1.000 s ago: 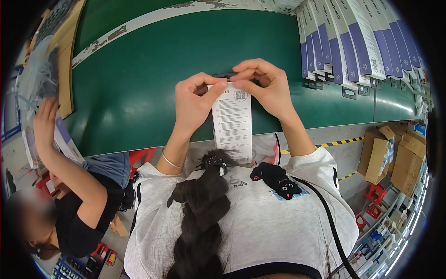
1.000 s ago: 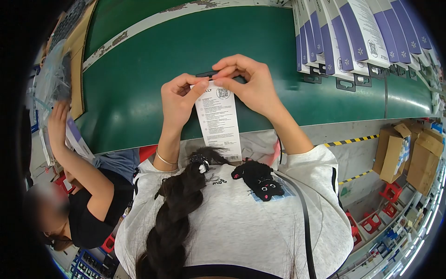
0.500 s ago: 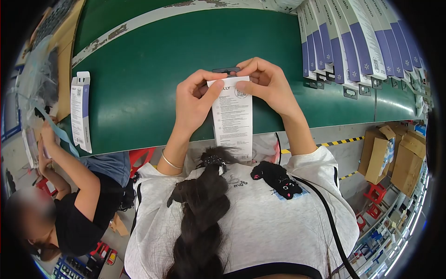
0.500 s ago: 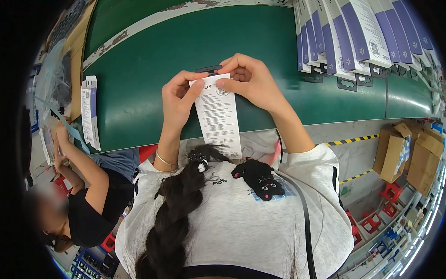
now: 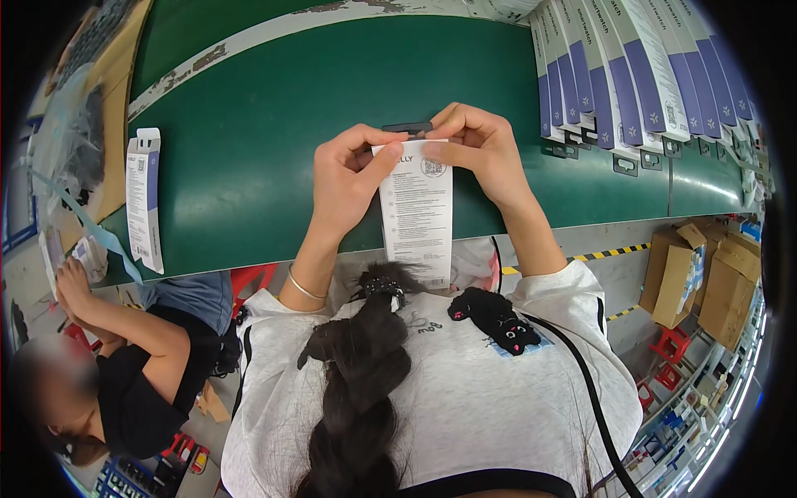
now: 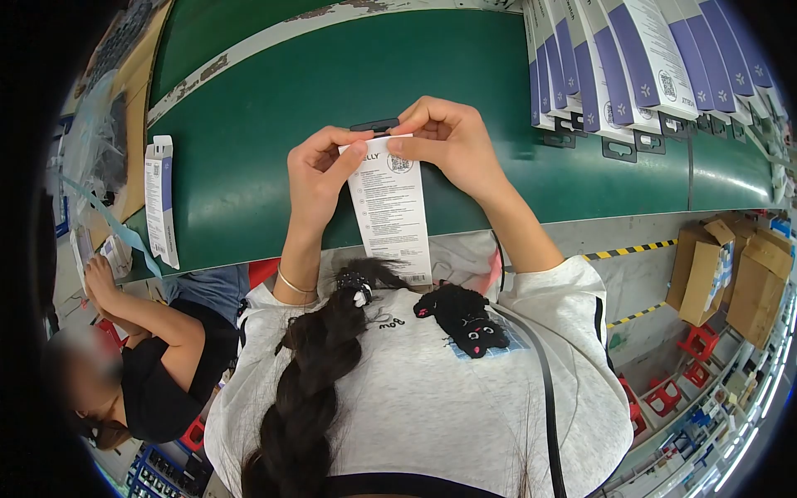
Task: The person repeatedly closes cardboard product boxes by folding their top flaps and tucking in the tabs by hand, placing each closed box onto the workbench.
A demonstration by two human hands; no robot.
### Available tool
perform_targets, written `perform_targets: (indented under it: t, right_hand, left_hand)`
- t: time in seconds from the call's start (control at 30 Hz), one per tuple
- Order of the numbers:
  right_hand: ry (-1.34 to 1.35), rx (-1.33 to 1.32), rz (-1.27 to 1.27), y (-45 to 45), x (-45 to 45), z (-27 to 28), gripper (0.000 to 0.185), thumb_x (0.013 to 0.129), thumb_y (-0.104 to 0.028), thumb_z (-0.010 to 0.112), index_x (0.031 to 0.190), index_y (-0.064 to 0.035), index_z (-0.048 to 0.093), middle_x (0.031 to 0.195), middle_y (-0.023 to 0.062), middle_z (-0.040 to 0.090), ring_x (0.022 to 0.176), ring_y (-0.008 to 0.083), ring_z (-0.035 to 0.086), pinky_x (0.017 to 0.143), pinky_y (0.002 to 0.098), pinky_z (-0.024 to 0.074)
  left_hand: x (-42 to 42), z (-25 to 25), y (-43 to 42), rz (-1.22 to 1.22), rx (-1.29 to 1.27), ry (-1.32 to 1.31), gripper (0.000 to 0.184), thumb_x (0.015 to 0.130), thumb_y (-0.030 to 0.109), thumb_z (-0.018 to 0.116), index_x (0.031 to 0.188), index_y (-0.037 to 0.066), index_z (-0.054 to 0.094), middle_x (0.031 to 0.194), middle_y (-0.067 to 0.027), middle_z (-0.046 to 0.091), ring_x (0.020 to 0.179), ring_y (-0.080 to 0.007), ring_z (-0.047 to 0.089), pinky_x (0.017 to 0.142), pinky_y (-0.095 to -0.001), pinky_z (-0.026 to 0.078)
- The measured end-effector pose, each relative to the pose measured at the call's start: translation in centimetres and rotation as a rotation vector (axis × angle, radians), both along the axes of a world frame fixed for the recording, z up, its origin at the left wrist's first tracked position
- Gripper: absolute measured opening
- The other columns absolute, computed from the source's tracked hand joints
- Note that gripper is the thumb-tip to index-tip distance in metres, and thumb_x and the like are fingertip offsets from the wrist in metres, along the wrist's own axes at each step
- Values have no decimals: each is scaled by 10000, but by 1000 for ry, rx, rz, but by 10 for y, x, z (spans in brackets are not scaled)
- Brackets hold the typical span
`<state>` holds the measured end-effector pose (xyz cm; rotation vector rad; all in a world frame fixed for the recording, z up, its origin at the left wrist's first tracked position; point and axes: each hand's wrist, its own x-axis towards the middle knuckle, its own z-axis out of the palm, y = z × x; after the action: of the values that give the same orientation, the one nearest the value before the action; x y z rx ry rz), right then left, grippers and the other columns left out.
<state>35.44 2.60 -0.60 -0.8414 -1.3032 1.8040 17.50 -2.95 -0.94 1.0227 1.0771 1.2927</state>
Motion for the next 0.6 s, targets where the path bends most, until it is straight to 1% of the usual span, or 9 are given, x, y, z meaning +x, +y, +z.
perform_targets:
  t: [0.13, 0.2, 0.23, 0.3, 0.33, 0.4, 0.53, 0.6]
  right_hand:
    - [24, -40, -12, -1, -4, 3, 101, 756, 44, 660, 792, 6, 573, 854, 44, 583, 750, 91, 593, 674, 216, 474]
    - [39, -65, -21, 0, -3, 4, 74, 777, 23, 642, 795, -5, 575, 834, 41, 600, 747, 82, 589, 677, 210, 458]
    - [39, -64, -21, 1, -2, 3, 74, 777, 23, 642, 795, -5, 575, 834, 41, 600, 747, 82, 589, 677, 210, 458]
    - [41, -75, -43, 2, 1, 1, 71, 777, 21, 637, 792, -9, 575, 815, 37, 607, 736, 80, 585, 668, 210, 453]
    - [42, -74, -44, 2, 3, 1, 71, 777, 21, 637, 792, -9, 575, 815, 37, 607, 736, 80, 585, 668, 210, 453]
    - [55, -54, -55, 2, 4, 1, 78, 764, 32, 642, 778, -8, 577, 797, 35, 600, 731, 79, 579, 669, 212, 451]
    - [41, -7, -57, 3, 7, 0, 77, 756, 39, 647, 751, -2, 581, 796, 37, 590, 739, 82, 578, 665, 213, 452]
    - [62, -2, -24, 5, 10, -1, 85, 742, 67, 650, 733, 11, 587, 835, 51, 578, 754, 88, 581, 669, 210, 461]
  left_hand:
    - [-6, 1, 8, -23, -19, 28, 110, 834, 17, 602, 910, -61, 615, 788, -73, 637, 686, -79, 592, 591, -189, 479]
    - [-6, 5, 14, -47, -30, 33, 72, 823, 10, 602, 862, -50, 608, 765, -72, 637, 672, -72, 586, 580, -187, 476]
    - [-5, 6, 16, -47, -29, 34, 72, 823, 10, 602, 862, -50, 608, 765, -72, 637, 672, -72, 586, 580, -187, 476]
    - [-1, 9, 19, -66, -15, 59, 45, 815, 6, 598, 814, -38, 588, 772, -73, 634, 666, -69, 583, 572, -187, 475]
    - [1, 9, 19, -68, -14, 60, 45, 815, 6, 598, 814, -38, 588, 772, -73, 634, 666, -69, 583, 572, -187, 475]
    - [5, 8, 18, -59, 11, 44, 40, 826, 14, 586, 807, -18, 600, 762, -26, 597, 679, -49, 532, 587, -185, 413]
    - [6, 5, 13, -68, 26, 81, 42, 831, 20, 585, 838, -19, 601, 777, -25, 587, 709, -51, 528, 597, -187, 411]
    - [5, 1, 11, -69, 15, 144, 61, 821, 17, 605, 862, -27, 602, 765, -16, 574, 738, -64, 541, 622, -199, 429]
